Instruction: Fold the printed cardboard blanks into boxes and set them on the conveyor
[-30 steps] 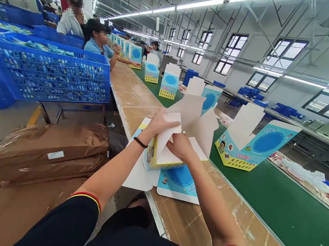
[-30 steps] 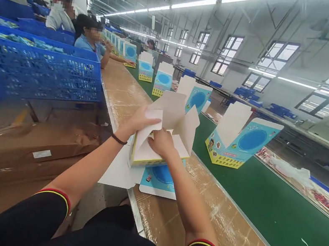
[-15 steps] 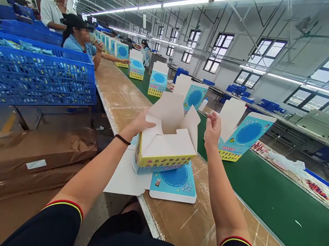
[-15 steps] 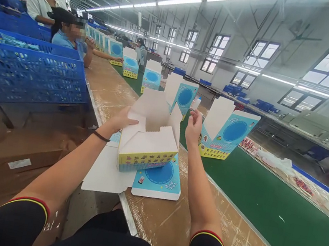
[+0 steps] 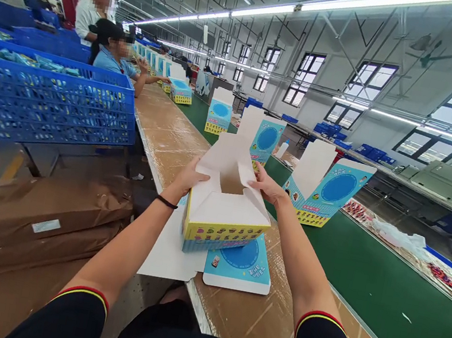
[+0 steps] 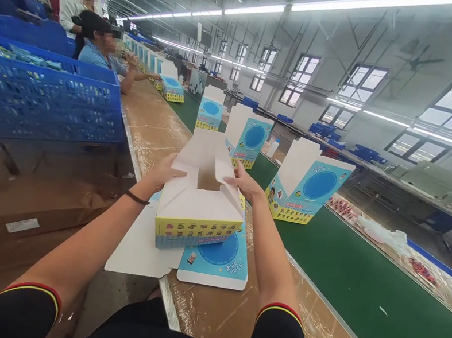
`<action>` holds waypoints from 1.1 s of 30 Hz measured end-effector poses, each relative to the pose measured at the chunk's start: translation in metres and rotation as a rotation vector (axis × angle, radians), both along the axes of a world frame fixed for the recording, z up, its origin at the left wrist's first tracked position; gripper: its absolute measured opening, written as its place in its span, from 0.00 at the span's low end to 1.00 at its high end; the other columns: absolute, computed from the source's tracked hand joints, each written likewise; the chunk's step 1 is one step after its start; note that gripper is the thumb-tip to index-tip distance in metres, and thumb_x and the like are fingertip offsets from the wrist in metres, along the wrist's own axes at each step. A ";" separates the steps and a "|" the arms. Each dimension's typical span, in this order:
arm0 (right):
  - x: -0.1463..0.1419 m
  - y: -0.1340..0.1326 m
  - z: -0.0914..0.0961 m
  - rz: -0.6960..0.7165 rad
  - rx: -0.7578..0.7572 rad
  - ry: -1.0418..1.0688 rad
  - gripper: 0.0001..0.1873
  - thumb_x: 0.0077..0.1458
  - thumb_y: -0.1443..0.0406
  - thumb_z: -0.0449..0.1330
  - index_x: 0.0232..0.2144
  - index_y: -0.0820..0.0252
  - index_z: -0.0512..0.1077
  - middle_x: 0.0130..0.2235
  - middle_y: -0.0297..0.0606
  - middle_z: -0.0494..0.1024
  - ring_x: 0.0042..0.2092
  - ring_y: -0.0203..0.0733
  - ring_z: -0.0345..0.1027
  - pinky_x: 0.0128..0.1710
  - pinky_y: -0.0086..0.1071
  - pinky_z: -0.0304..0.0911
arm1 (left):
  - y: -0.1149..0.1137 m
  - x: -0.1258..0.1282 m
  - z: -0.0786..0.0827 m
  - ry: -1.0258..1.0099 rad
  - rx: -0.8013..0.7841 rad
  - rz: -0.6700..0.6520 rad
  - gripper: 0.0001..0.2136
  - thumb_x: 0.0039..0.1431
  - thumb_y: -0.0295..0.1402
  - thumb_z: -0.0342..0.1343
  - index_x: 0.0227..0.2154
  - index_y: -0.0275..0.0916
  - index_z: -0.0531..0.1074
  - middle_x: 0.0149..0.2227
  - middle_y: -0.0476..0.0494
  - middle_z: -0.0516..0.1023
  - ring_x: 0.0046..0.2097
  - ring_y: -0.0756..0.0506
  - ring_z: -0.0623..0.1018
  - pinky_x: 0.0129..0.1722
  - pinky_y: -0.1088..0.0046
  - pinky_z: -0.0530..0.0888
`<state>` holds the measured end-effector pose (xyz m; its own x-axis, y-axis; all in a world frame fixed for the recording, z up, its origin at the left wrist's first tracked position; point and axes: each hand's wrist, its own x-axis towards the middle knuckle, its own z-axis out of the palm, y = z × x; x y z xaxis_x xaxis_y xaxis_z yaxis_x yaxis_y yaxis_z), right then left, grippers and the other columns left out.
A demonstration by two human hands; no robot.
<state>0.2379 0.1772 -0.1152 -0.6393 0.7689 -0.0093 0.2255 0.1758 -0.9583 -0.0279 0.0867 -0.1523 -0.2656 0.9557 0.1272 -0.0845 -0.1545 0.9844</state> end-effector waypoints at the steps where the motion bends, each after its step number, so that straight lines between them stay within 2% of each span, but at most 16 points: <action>1: -0.001 0.000 -0.001 -0.003 0.020 -0.006 0.73 0.41 0.53 0.74 0.78 0.54 0.36 0.76 0.51 0.54 0.67 0.57 0.66 0.61 0.48 0.70 | 0.001 0.001 -0.001 -0.005 0.008 0.010 0.33 0.28 0.30 0.67 0.47 0.40 0.73 0.42 0.45 0.83 0.46 0.35 0.82 0.43 0.59 0.81; 5: -0.010 -0.002 -0.013 -0.127 0.129 -0.068 0.65 0.37 0.64 0.69 0.76 0.55 0.49 0.72 0.47 0.64 0.61 0.55 0.70 0.59 0.44 0.70 | 0.005 0.004 -0.006 -0.021 0.088 0.024 0.37 0.29 0.29 0.64 0.52 0.41 0.74 0.46 0.44 0.83 0.49 0.35 0.81 0.47 0.57 0.81; 7: -0.014 -0.002 -0.018 -0.214 0.186 -0.055 0.54 0.38 0.66 0.65 0.71 0.56 0.60 0.67 0.43 0.71 0.58 0.53 0.72 0.57 0.42 0.70 | 0.004 0.006 -0.008 0.013 0.174 0.083 0.30 0.32 0.28 0.61 0.46 0.41 0.79 0.50 0.43 0.81 0.54 0.34 0.79 0.53 0.57 0.79; 10: -0.016 -0.002 -0.023 -0.286 0.303 -0.004 0.25 0.46 0.65 0.59 0.49 0.58 0.79 0.59 0.42 0.78 0.60 0.53 0.70 0.59 0.42 0.66 | 0.000 0.010 -0.008 0.189 0.250 0.178 0.10 0.39 0.31 0.57 0.27 0.41 0.80 0.50 0.42 0.78 0.59 0.36 0.76 0.62 0.58 0.73; 11: -0.016 -0.002 -0.023 -0.294 0.327 0.004 0.17 0.50 0.64 0.57 0.40 0.58 0.81 0.57 0.43 0.79 0.61 0.53 0.69 0.61 0.43 0.65 | -0.001 0.010 -0.007 0.267 0.233 0.185 0.06 0.42 0.32 0.56 0.23 0.41 0.79 0.49 0.41 0.78 0.59 0.36 0.75 0.63 0.58 0.71; 12: -0.015 -0.003 -0.023 -0.292 0.339 0.003 0.14 0.53 0.63 0.56 0.35 0.57 0.81 0.57 0.43 0.79 0.62 0.54 0.68 0.62 0.43 0.63 | -0.002 0.011 -0.006 0.349 0.203 0.175 0.05 0.44 0.32 0.56 0.21 0.42 0.78 0.49 0.41 0.77 0.58 0.36 0.75 0.64 0.58 0.71; 13: -0.013 -0.003 -0.022 -0.279 0.343 -0.013 0.14 0.55 0.61 0.56 0.34 0.57 0.81 0.57 0.43 0.79 0.63 0.54 0.67 0.64 0.44 0.62 | -0.003 0.011 -0.004 0.434 0.167 0.159 0.06 0.46 0.33 0.57 0.20 0.42 0.77 0.49 0.41 0.76 0.58 0.36 0.75 0.64 0.57 0.70; 15: -0.011 -0.004 -0.019 -0.231 0.369 -0.100 0.16 0.57 0.57 0.61 0.43 0.55 0.82 0.61 0.43 0.76 0.66 0.55 0.64 0.67 0.45 0.59 | -0.002 0.011 0.003 0.632 0.111 0.109 0.05 0.47 0.36 0.61 0.22 0.42 0.76 0.50 0.41 0.75 0.58 0.34 0.75 0.65 0.55 0.69; 17: -0.012 -0.005 -0.016 -0.173 0.424 -0.244 0.30 0.53 0.55 0.68 0.59 0.53 0.76 0.67 0.44 0.68 0.70 0.55 0.59 0.71 0.46 0.55 | 0.000 0.011 0.011 0.848 0.062 0.064 0.11 0.44 0.40 0.68 0.30 0.42 0.77 0.52 0.39 0.75 0.60 0.30 0.73 0.65 0.51 0.68; 19: -0.014 -0.006 -0.012 -0.151 0.474 -0.385 0.43 0.52 0.55 0.71 0.68 0.53 0.67 0.71 0.47 0.61 0.72 0.56 0.55 0.72 0.48 0.53 | 0.001 0.013 0.020 1.036 -0.005 0.033 0.24 0.39 0.43 0.72 0.42 0.42 0.78 0.55 0.35 0.76 0.62 0.26 0.71 0.65 0.46 0.66; 21: -0.019 -0.008 -0.010 -0.165 0.497 -0.492 0.45 0.54 0.56 0.70 0.70 0.55 0.62 0.73 0.50 0.57 0.72 0.57 0.56 0.73 0.49 0.52 | 0.000 0.018 0.027 1.190 -0.080 0.006 0.35 0.39 0.44 0.74 0.53 0.41 0.74 0.60 0.29 0.74 0.65 0.21 0.69 0.65 0.41 0.64; 24: -0.026 -0.014 -0.007 -0.190 0.513 -0.612 0.46 0.56 0.57 0.69 0.72 0.56 0.59 0.74 0.50 0.54 0.70 0.57 0.59 0.72 0.49 0.55 | -0.005 0.027 0.034 1.390 -0.174 -0.016 0.41 0.43 0.45 0.74 0.61 0.38 0.69 0.65 0.22 0.70 0.66 0.18 0.67 0.66 0.33 0.59; 28: -0.030 -0.017 -0.005 -0.200 0.528 -0.726 0.46 0.58 0.54 0.68 0.72 0.54 0.57 0.76 0.51 0.50 0.69 0.61 0.61 0.68 0.51 0.61 | -0.012 0.034 0.039 1.522 -0.244 -0.026 0.42 0.53 0.50 0.68 0.67 0.39 0.63 0.68 0.24 0.67 0.68 0.20 0.65 0.68 0.32 0.55; 31: -0.028 -0.015 -0.005 -0.162 0.533 -0.707 0.51 0.55 0.53 0.71 0.74 0.55 0.54 0.76 0.52 0.47 0.73 0.62 0.55 0.71 0.50 0.56 | -0.016 0.034 0.041 1.509 -0.251 -0.029 0.37 0.60 0.53 0.61 0.67 0.40 0.63 0.69 0.27 0.66 0.70 0.23 0.64 0.67 0.37 0.60; 33: -0.026 -0.012 -0.005 -0.115 0.511 -0.676 0.57 0.50 0.54 0.74 0.74 0.56 0.53 0.77 0.53 0.45 0.75 0.62 0.49 0.74 0.49 0.51 | -0.016 0.032 0.040 1.483 -0.244 -0.021 0.35 0.61 0.53 0.60 0.66 0.41 0.65 0.69 0.29 0.67 0.70 0.25 0.64 0.67 0.40 0.61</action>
